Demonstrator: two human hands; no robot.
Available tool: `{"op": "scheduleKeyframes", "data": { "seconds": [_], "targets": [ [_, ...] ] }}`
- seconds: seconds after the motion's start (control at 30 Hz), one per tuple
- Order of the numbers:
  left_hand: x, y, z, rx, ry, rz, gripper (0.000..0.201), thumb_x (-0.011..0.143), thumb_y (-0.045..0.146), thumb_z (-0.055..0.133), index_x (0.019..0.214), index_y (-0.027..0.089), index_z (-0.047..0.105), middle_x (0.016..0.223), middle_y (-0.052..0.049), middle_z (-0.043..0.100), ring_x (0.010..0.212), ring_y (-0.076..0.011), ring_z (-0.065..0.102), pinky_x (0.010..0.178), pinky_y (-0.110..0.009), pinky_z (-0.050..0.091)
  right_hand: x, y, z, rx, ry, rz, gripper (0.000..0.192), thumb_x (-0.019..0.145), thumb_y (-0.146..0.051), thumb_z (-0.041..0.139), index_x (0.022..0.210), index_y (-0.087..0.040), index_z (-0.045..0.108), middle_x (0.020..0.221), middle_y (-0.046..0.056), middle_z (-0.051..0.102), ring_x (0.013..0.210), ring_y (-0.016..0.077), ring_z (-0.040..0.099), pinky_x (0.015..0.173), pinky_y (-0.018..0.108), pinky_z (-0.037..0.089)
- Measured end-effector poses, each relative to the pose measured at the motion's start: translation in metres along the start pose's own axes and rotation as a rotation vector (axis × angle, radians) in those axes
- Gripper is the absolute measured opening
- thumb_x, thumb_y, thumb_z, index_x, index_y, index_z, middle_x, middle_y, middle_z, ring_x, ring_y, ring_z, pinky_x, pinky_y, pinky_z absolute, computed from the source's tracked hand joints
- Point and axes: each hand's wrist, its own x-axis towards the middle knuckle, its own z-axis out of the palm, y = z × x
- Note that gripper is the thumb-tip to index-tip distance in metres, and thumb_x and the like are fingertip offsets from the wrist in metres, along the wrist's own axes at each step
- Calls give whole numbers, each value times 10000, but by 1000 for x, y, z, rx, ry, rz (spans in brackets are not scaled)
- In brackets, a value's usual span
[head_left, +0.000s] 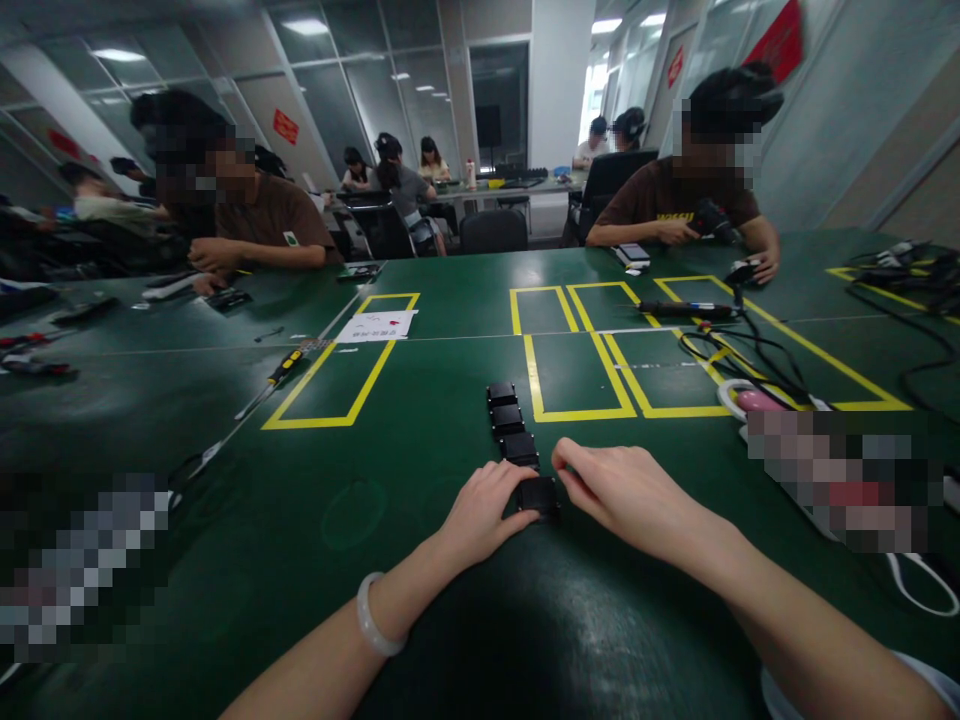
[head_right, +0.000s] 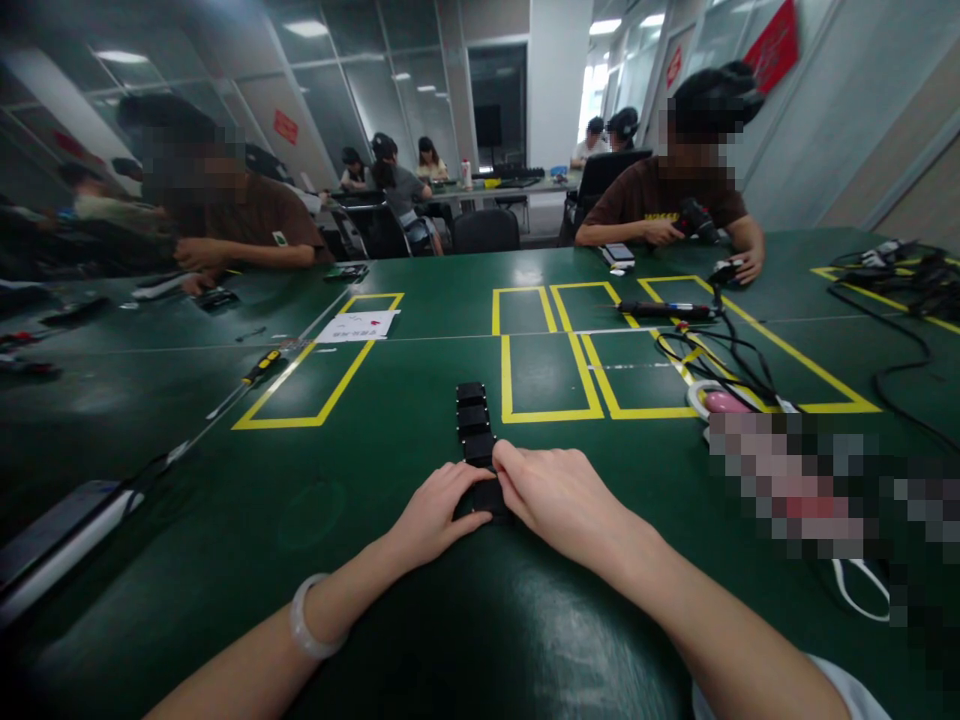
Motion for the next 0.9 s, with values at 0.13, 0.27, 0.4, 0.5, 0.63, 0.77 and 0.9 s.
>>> {"op": "scheduleKeyframes", "data": {
  "seconds": [0.13,0.27,0.4,0.5,0.63,0.77,0.9],
  "targets": [
    [0,-1,1,5,-3,-2,360,880,382,614,1191,253,488,1156,-27,574,1008,-226,514,849,-345,414,1,-2,1,-32,-11,31,183,976,-315,343,943,-207,487,741,2,658,640,162,630,516,262,213],
    [0,-2,2,11,-2,4,359,885,386,605,1199,258,487,1159,-27,574,1023,-229,513,864,-352,413,1,0,3,-55,-35,33,193,979,-321,332,961,-213,491,727,3,658,619,171,630,503,266,195],
    [0,-2,2,13,10,9,361,885,392,602,1203,260,493,1145,-32,580,1020,-227,520,872,-353,414,-1,0,1,25,-19,-27,118,964,-265,360,981,-220,468,793,-8,659,667,151,632,518,255,230],
    [1,-1,2,12,7,7,362,883,387,605,1202,258,492,1147,-28,580,1012,-223,524,864,-349,419,-2,-3,0,17,-23,-24,129,969,-285,358,957,-214,465,779,-5,655,668,150,629,520,258,230],
    [1,-1,1,8,4,2,360,882,381,607,1198,253,492,1148,-34,582,1008,-228,524,858,-353,419,-1,-4,1,-38,-44,6,182,981,-326,333,936,-210,467,708,-5,641,608,155,613,499,268,193],
    [1,0,1,-3,-1,5,360,890,384,596,1206,251,489,1153,-39,579,1010,-229,523,865,-359,414,-1,-2,1,-2,-12,-29,111,970,-253,350,969,-209,452,754,-6,644,623,136,606,500,258,206],
    [1,0,1,3,-4,0,357,888,382,600,1199,249,488,1149,-35,579,1007,-229,522,856,-358,415,-4,-3,0,-10,3,-74,99,962,-226,364,936,-214,458,804,-5,640,645,127,593,509,256,216]
  ]
}}
